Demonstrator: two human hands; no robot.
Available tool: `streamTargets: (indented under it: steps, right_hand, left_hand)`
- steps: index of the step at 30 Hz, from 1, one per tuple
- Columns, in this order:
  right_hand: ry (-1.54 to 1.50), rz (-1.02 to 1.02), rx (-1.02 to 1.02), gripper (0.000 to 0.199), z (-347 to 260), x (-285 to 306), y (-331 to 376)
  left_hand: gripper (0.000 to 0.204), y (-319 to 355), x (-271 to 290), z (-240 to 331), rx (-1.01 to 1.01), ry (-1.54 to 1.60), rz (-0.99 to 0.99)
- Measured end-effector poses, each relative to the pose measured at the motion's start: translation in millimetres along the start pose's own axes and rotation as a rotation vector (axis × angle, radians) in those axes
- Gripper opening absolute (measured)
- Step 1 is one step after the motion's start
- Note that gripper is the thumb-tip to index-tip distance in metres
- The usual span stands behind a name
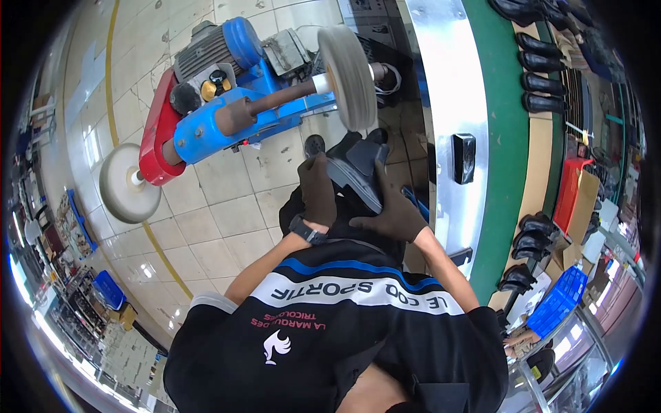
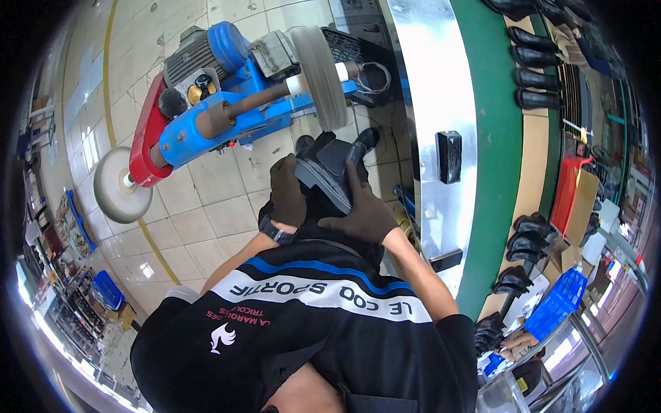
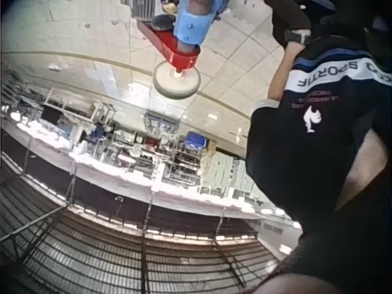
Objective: Polishing and finishing black leather boots using a rotating buffing machine and placing them on a conveyor belt.
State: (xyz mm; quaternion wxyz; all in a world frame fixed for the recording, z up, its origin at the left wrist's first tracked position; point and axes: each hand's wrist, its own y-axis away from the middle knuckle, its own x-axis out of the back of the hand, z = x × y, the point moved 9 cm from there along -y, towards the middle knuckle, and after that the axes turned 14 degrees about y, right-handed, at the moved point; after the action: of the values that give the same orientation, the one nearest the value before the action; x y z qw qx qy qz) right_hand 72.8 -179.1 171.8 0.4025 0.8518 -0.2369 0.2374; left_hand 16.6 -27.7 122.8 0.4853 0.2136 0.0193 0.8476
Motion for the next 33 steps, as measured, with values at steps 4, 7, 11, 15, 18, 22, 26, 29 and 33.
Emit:
streamTargets:
  steps: [4,7,11,15,18,22,26,29,33]
  right_hand:
    - [-0.059,-0.119,-0.12,0.092,8,3,14]
    - [-0.357,-0.003,-0.065,0.084,24,2,21]
    - [-0.746,0.015,-0.121,0.067,43,0,10]
    - [-1.428,-0.044,-0.401,0.052,86,-45,15]
    - [-1.831,-0.219,-0.16,0.051,64,-53,9]
    - [-1.858,0.133,-0.33,0.049,93,-68,4]
    - [-0.699,0.549,-0.354,0.059,100,-16,-14]
    - [-0.441,0.544,-0.367,0.061,86,4,-16]
    - [-0.515,0.501,-0.242,0.06,91,-3,-20]
  left_hand:
    - [0.032,-6,3,24,-0.234,0.02,-0.095]
    - [0.047,-10,-78,-46,0.967,1.417,-0.269]
    - [0.06,-47,-118,-60,0.552,1.168,-0.691]
    - [0.068,-56,-105,-45,0.565,0.744,-0.665]
    - [0.077,-47,-109,-44,0.945,1.201,-0.597]
    - [0.059,-73,-118,-79,0.458,0.788,-0.605]
    - [0.06,-99,-140,-143,0.079,0.735,-0.528]
    - [0.068,-94,-143,-138,0.251,0.888,-0.53]
    - [0.065,-56,-137,-60,1.094,1.519,-0.728]
